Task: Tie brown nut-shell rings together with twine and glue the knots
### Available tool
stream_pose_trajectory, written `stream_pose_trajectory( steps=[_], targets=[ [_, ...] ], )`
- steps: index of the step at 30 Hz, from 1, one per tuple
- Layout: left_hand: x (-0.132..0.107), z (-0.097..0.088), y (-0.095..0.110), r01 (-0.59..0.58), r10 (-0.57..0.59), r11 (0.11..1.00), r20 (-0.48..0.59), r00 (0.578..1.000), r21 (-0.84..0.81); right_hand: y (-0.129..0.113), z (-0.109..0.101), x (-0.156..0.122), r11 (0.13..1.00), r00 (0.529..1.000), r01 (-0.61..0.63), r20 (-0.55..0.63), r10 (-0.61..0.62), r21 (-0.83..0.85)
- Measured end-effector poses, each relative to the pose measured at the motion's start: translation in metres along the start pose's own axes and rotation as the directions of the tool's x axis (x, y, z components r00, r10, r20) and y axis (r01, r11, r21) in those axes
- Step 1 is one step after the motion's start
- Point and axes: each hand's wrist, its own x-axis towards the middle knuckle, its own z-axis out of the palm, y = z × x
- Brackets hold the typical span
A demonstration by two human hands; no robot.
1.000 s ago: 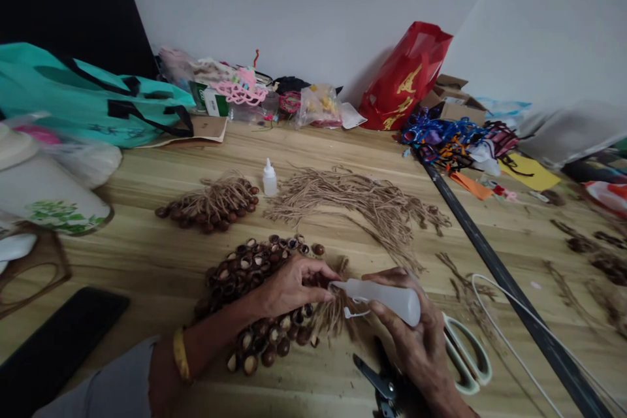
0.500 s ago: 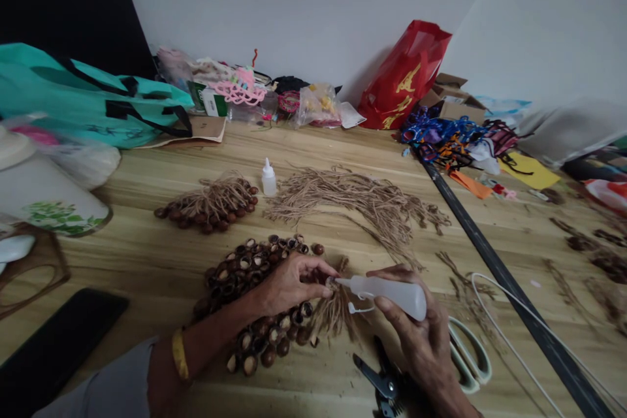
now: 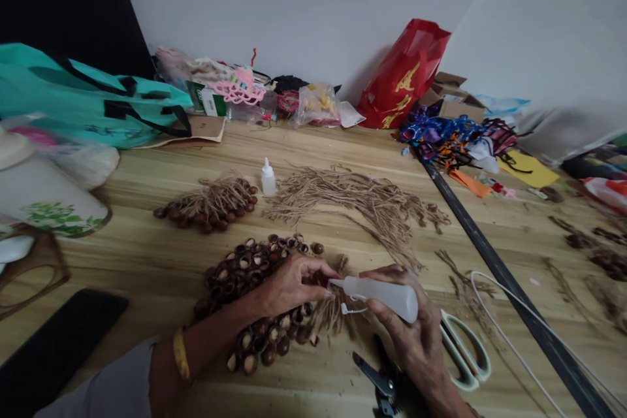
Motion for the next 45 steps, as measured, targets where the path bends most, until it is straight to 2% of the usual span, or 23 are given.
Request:
stream_pose_trajectory(
  steps=[13, 19, 22, 29, 45],
  targets=[
    [-0.0002, -0.0020, 0.0020, -0.003, 0.003, 1.000, -0.024, 1.000, 0.010, 0.0015, -0.0055, 0.0020, 1.000, 1.000, -0.001, -0.031, 0.002, 0.014],
    [-0.0007, -0.0010, 0.0028, 0.013, -0.013, 1.000, -0.026, 1.000, 0.013, 0.0002, -0.0055, 0.0006, 0.999, 0.999, -0.034, 0.030, 0.033, 0.014],
    [-0.0012, -0.0007, 0.0022, 0.010, -0.010, 1.000, -0.019, 1.000, 0.024, -0.0004, -0.0057, 0.0004, 1.000, 0.998, -0.024, 0.052, 0.024, -0.009],
    [-0.0002, 0.0001, -0.0023, 0.017, -0.017, 1.000, 0.007, 1.000, -0.020, -0.0048, -0.0049, 0.0026, 0.997, 0.998, 0.055, 0.019, -0.054, -0.054],
    [-0.0007, 0.0002, -0.0009, 0.013, -0.013, 1.000, 0.004, 1.000, 0.021, -0.0003, -0.0060, 0.0011, 1.000, 1.000, -0.015, 0.023, 0.016, -0.024]
  ],
)
